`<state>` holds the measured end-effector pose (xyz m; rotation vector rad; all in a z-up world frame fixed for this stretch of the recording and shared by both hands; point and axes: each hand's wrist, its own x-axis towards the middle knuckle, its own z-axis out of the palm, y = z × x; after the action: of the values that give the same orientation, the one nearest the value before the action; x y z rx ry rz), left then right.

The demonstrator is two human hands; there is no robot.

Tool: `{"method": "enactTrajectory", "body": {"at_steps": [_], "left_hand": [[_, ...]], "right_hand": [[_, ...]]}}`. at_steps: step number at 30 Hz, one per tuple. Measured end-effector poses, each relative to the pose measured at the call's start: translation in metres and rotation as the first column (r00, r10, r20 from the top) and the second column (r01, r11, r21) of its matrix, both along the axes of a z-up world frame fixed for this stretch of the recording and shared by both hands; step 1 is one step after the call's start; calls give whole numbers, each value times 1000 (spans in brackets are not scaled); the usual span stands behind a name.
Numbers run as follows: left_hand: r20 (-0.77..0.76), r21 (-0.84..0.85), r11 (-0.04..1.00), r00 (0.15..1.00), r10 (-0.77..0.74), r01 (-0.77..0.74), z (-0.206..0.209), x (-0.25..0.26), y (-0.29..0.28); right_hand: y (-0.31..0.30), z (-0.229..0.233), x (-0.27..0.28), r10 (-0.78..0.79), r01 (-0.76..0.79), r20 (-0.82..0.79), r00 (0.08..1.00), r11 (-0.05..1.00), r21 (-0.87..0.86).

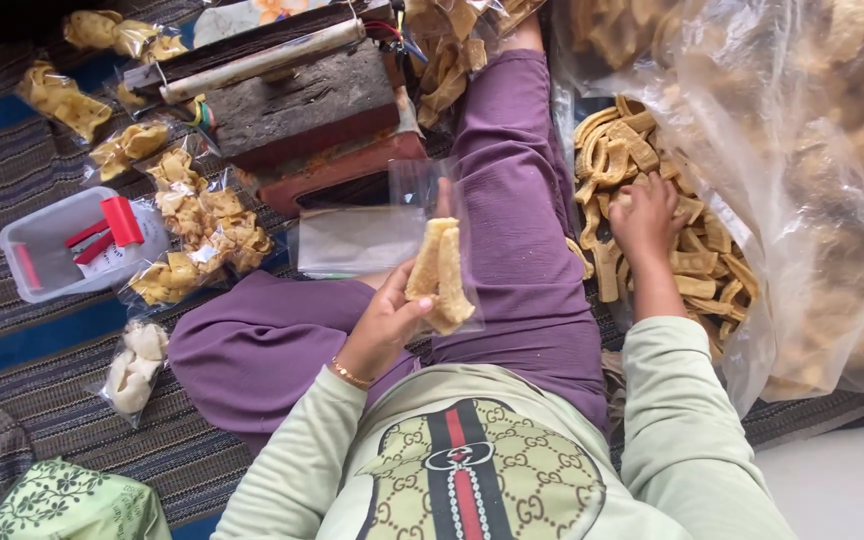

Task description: Manually picking up fried snacks and placing them into small plastic bags for packaging while sitting on the floor.

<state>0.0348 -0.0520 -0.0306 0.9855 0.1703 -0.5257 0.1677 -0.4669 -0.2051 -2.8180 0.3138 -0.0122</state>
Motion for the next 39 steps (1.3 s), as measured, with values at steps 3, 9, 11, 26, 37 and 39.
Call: {"method": "enactTrajectory", "body": {"at_steps": [3,9,11,26,37,39], "left_hand": [[120,26,997,990,73,-76,14,6,-12],[71,-23,994,992,105,-104,2,-5,-13],[29,-45,993,993,111,-109,-8,-7,-8],[-58,-66,981,982,177,-181,-18,-16,15],[-50,-5,970,969,242,-243,10,-21,21],[-43,-29,985,984,171,-172,11,-19,22]], "right_hand": [[20,9,-10,5,-24,-211,977,996,-90],[12,-42,2,-103,103,-38,994,995,-13],[7,-34,0,-191,192,-20,981,979,64],[-55,-12,-10,-142,143,213,967,990,11],[-18,-31,6,7,52,297,955,980,-192],[-8,-4,-3,-266,159,264,927,916,368]]}}
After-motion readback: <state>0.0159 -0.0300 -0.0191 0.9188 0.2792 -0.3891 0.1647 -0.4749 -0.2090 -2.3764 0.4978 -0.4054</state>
